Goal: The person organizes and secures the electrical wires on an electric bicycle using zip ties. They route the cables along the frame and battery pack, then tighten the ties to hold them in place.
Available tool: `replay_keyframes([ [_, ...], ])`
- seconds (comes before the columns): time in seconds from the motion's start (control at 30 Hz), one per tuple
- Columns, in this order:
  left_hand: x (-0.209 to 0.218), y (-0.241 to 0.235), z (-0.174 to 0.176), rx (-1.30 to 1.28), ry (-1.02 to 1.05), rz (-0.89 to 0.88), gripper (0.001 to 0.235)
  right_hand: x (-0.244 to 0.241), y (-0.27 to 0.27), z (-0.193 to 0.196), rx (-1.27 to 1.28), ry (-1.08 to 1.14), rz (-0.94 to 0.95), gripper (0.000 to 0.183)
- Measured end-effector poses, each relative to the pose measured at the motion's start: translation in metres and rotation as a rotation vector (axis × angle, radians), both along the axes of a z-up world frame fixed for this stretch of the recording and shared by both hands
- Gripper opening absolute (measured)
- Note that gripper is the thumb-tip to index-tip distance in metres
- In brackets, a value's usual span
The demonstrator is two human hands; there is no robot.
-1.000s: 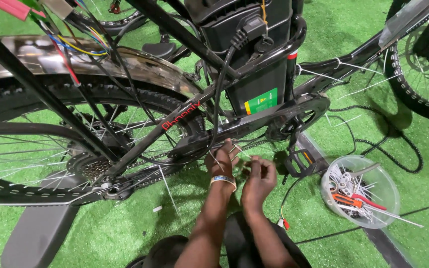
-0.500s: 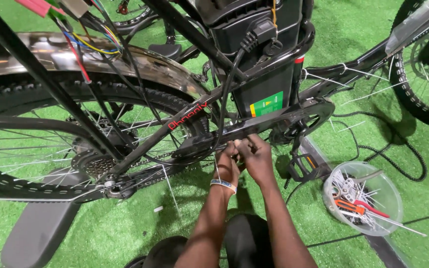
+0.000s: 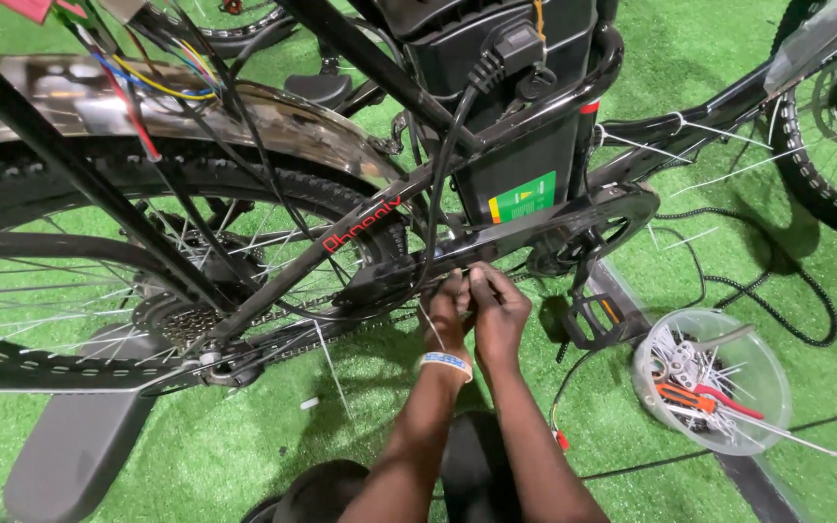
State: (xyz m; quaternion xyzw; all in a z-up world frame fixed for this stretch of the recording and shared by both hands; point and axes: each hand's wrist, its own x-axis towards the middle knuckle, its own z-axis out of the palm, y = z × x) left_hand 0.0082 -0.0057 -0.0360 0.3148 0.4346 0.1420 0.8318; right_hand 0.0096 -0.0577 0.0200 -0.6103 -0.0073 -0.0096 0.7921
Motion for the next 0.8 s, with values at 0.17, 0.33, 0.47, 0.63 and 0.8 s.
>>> replay_keyframes([
  [0.17, -0.009, -0.008, -0.017, 0.142, 0.12, 0.075, 0.021, -0.013, -0.003, 0.0, 0.082, 0.015, -0.038, 0.016],
  [0.33, -0.013, 0.005, -0.044, 0.226, 0.093, 0.063, 0.018, -0.022, -0.012, 0.003, 0.048, -0.008, -0.071, 0.015],
  [0.47, -0.023, -0.002, 0.032, 0.296, 0.151, 0.012, 0.018, -0.033, -0.014, 0.016, -0.056, -0.059, -0.117, 0.014],
  [0.63, -0.026, 0.003, 0.073, 0.356, 0.401, -0.177, 0.023, -0.037, -0.015, 0.012, -0.218, -0.189, -0.149, 0.015],
  [0.8, -0.002, 0.007, 0.056, 0.032, 0.384, -0.228, 0.045, -0.034, -0.019, 0.009, -0.296, -0.299, -0.11, 0.016],
])
